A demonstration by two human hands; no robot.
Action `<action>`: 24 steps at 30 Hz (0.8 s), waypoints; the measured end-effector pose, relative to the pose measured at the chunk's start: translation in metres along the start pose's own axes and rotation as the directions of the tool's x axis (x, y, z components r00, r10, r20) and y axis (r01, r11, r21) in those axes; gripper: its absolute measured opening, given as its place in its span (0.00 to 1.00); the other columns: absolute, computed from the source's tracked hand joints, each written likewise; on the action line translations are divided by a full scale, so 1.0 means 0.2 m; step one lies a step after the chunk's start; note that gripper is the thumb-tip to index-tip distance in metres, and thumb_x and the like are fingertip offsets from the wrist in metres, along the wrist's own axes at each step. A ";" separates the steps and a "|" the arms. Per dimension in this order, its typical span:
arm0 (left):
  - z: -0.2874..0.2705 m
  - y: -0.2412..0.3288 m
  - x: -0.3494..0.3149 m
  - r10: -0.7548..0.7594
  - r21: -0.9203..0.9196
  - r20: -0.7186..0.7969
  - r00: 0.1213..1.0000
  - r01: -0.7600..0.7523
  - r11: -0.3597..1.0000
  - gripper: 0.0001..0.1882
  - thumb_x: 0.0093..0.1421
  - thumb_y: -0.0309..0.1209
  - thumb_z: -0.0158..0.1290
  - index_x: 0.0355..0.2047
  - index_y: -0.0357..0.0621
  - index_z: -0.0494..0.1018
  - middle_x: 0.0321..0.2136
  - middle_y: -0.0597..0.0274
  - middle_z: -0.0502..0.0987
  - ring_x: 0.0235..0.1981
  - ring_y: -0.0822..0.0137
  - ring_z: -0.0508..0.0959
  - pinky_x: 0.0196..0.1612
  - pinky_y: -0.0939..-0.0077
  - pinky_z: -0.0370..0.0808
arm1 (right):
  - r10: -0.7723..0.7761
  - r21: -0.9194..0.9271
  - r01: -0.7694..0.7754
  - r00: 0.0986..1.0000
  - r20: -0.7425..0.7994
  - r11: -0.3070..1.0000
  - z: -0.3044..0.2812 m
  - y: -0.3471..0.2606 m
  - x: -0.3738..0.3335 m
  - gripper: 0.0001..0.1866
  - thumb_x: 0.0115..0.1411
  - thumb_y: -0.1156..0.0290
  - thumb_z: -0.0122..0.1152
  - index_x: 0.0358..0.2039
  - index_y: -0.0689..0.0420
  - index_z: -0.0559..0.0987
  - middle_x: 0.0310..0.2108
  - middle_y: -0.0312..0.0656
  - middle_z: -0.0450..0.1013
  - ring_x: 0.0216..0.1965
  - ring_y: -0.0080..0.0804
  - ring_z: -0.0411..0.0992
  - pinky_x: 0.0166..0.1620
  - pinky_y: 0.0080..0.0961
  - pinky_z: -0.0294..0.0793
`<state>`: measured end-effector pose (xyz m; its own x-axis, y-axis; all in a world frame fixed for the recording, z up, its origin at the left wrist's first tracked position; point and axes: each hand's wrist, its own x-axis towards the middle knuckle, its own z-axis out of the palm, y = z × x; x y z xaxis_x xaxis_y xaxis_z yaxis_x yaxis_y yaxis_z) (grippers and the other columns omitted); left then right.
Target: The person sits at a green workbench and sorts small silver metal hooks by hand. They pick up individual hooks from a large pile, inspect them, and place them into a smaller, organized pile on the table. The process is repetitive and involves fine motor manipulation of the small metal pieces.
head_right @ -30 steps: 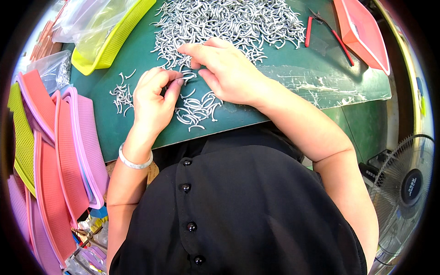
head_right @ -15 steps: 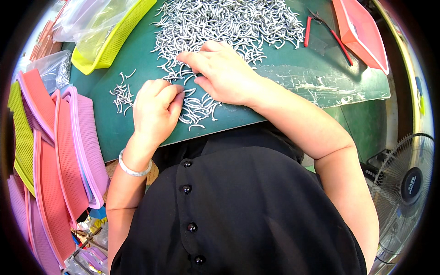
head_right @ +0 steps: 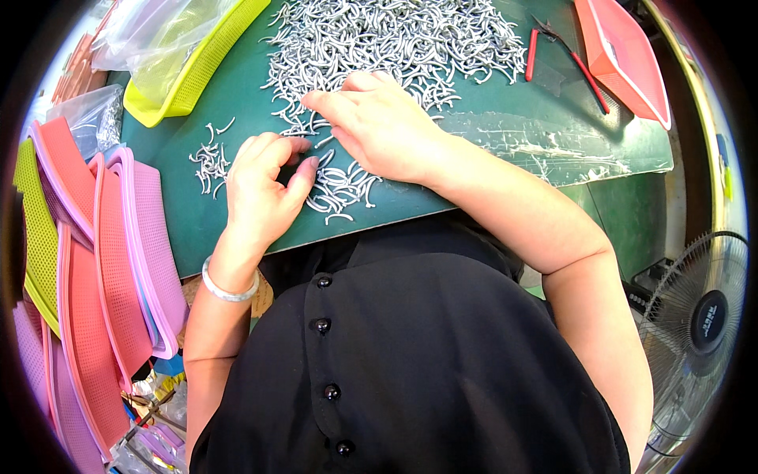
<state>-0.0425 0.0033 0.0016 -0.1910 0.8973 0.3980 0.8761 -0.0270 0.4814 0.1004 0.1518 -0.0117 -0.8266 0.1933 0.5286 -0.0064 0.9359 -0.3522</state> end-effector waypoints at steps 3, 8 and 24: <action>0.02 0.00 0.00 0.002 -0.001 -0.009 1.000 -0.002 1.000 0.08 0.47 0.27 0.63 0.29 0.42 0.78 0.25 0.60 0.74 0.30 0.57 0.74 0.34 0.64 0.73 | -0.017 -0.004 0.017 1.000 0.001 1.000 0.00 -0.01 0.00 0.26 0.51 0.78 0.62 0.53 0.56 0.73 0.30 0.32 0.74 0.37 0.35 0.70 0.45 0.34 0.67; 0.03 -0.01 0.00 -0.015 -0.013 -0.004 1.000 0.015 1.000 0.07 0.47 0.25 0.62 0.29 0.42 0.78 0.25 0.61 0.74 0.29 0.58 0.74 0.33 0.65 0.73 | -0.032 0.006 0.032 0.999 0.008 0.999 -0.01 -0.01 0.00 0.27 0.50 0.78 0.63 0.53 0.56 0.73 0.30 0.32 0.74 0.38 0.35 0.70 0.44 0.34 0.67; 0.03 -0.01 0.00 0.023 -0.005 0.034 0.999 -0.023 1.000 0.05 0.47 0.22 0.60 0.27 0.45 0.79 0.23 0.62 0.71 0.28 0.59 0.73 0.31 0.65 0.73 | 0.011 0.030 -0.012 1.000 0.024 0.999 0.01 0.01 0.01 0.28 0.48 0.78 0.64 0.53 0.57 0.73 0.32 0.36 0.74 0.38 0.37 0.70 0.45 0.35 0.69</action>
<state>-0.0418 0.0058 -0.0032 -0.1555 0.9109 0.3821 0.8781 -0.0498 0.4759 0.0977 0.1532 -0.0133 -0.8397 0.1966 0.5062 -0.0136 0.9243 -0.3815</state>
